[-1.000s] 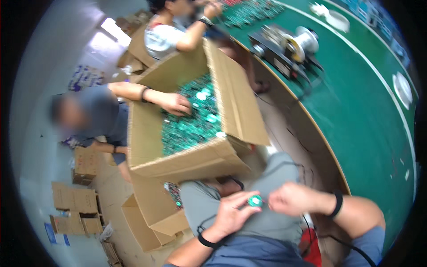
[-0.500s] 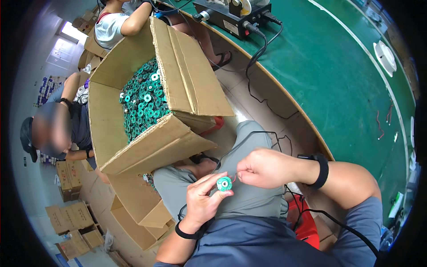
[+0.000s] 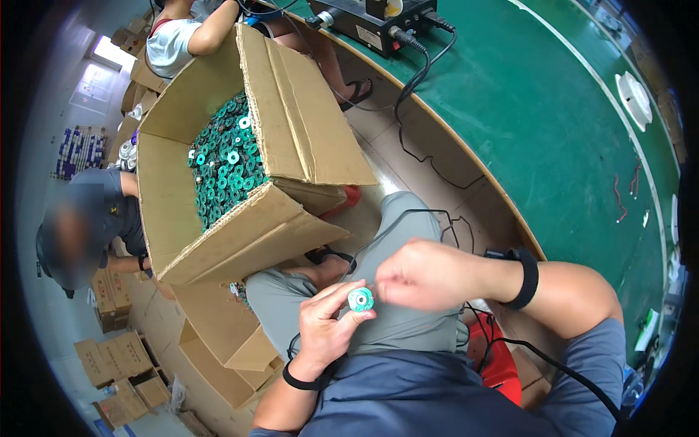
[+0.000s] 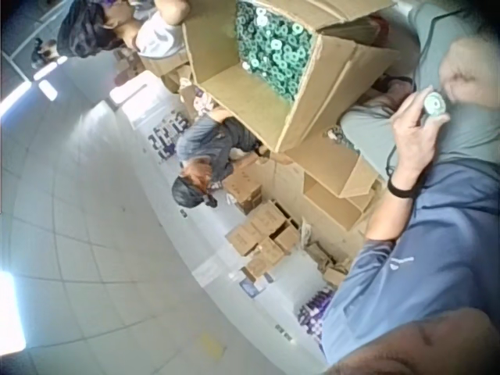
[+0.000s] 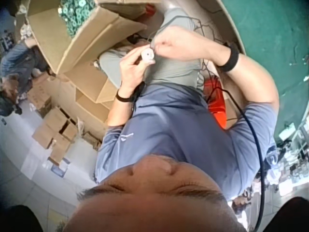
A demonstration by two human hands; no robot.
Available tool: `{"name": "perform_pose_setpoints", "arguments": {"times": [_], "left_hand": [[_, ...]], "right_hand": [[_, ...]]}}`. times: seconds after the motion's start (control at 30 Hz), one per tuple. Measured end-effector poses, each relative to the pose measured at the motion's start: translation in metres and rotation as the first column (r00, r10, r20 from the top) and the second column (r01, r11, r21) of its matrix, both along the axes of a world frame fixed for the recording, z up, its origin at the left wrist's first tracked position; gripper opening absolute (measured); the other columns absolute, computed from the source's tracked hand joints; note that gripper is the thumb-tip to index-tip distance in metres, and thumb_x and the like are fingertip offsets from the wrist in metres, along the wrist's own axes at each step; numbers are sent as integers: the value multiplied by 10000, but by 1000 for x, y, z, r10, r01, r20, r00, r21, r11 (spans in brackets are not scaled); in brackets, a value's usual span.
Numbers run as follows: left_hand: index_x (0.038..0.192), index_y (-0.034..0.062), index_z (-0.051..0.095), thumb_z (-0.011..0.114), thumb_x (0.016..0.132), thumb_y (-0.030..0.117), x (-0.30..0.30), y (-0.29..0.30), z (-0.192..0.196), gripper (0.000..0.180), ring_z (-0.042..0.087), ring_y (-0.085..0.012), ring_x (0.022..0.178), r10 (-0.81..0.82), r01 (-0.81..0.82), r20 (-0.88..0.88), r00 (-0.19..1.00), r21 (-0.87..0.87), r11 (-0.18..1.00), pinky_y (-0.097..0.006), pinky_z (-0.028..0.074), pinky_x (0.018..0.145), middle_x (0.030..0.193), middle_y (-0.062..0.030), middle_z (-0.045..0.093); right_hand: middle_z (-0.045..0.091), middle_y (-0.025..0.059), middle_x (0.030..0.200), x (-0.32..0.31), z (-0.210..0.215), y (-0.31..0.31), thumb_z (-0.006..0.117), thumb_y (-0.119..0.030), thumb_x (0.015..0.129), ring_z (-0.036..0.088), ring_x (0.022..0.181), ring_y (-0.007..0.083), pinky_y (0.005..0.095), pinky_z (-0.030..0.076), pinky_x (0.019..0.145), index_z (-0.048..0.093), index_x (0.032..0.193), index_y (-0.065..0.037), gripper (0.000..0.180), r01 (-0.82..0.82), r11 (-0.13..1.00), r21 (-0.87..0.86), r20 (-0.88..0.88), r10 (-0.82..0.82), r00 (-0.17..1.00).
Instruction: The person picks up a green circuit board from a box, threads a wire through it, and places the assembly on the table. They then join a motor to the circuit board and place the completed unit into a different box before sorting through more boards.
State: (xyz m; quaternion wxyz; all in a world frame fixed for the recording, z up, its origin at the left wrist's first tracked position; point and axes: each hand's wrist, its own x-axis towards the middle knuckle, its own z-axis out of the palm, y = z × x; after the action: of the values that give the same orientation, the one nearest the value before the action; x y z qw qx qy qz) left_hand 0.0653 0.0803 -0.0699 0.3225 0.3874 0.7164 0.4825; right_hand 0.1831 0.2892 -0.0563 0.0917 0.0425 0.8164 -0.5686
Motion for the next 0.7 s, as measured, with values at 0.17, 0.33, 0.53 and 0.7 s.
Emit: {"name": "perform_pose_setpoints", "arguments": {"times": [0.17, 0.33, 0.53, 0.7], "left_hand": [[1137, -20, 711, 832, 750, 41, 1, 1, 0, 410, 718, -177, 881, 2, -3, -63, 998, -10, 1000, -292, 569, 777, 986, -116, 744], [1134, -24, 711, 818, 755, 20, 3, 6, 0, 397, 716, -178, 883, -12, 13, -36, 999, 16, 1000, -298, 570, 779, 977, -112, 743], [1090, -44, 720, 826, 667, 39, 2, 4, 2, 444, 679, -168, 851, 68, -78, -125, 990, -76, 994, -303, 536, 760, 964, -112, 730], [1177, -47, 681, 708, 871, 78, -5, 4, 9, 332, 675, -246, 996, -56, 24, -250, 967, -130, 991, -352, 513, 909, 1094, -156, 720]], "right_hand": [[593, 179, 646, 5, -7, -4, 563, -123, 876, 565, 551, 333, 414, 470, 565, 630, 780, -14, 160, -39, 997, -61, -175, 27, 984], [598, 201, 642, 14, -11, -3, 560, -150, 875, 596, 578, 380, 458, 485, 574, 631, 767, -7, 193, -99, 994, -42, -197, 89, 976], [592, 230, 677, 5, -14, -13, 571, -125, 809, 605, 634, 397, 483, 472, 591, 605, 752, 23, 162, -112, 984, -137, -296, 67, 953], [607, 224, 655, -5, -16, -14, 579, -133, 779, 599, 624, 417, 506, 474, 565, 639, 684, -1, 174, 26, 994, -108, -329, -60, 943]]}}
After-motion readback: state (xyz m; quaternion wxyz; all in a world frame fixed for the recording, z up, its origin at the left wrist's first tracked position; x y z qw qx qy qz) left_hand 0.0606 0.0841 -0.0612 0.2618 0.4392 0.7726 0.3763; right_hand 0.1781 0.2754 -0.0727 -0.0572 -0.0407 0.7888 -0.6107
